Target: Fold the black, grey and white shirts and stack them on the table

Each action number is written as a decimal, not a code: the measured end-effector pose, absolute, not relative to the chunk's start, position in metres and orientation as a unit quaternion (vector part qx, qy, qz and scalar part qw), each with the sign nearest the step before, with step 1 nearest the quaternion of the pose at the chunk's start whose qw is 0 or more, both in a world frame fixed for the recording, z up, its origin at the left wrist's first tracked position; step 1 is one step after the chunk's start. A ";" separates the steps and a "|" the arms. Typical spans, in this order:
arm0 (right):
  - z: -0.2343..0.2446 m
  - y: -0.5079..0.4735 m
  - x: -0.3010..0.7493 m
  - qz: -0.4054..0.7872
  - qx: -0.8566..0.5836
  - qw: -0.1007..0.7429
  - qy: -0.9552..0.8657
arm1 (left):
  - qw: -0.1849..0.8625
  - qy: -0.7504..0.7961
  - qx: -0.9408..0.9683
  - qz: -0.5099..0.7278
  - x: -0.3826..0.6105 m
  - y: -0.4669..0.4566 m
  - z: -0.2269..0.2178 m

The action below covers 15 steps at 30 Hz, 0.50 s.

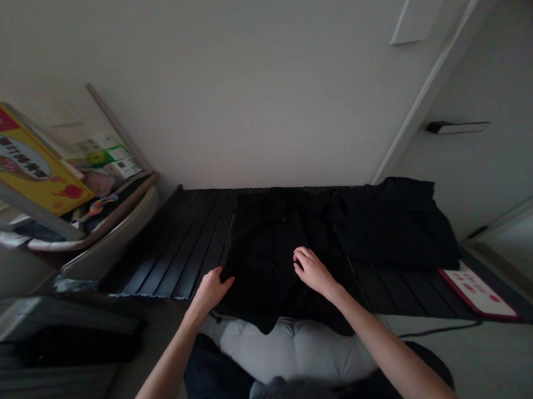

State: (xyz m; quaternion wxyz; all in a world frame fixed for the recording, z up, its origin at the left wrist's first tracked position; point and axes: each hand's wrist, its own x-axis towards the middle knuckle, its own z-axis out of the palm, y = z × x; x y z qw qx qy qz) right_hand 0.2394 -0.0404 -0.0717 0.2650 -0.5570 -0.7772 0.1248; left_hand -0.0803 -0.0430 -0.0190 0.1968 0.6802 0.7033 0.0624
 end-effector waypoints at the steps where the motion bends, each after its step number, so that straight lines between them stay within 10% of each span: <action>1: -0.072 -0.040 0.239 0.126 -0.556 0.263 -0.778 | 0.189 0.705 0.682 0.051 -0.079 -0.053 -0.016; 15: -0.063 -0.049 0.223 0.130 -0.554 0.295 -0.768 | 0.234 0.588 0.770 0.075 -0.003 -0.112 -0.021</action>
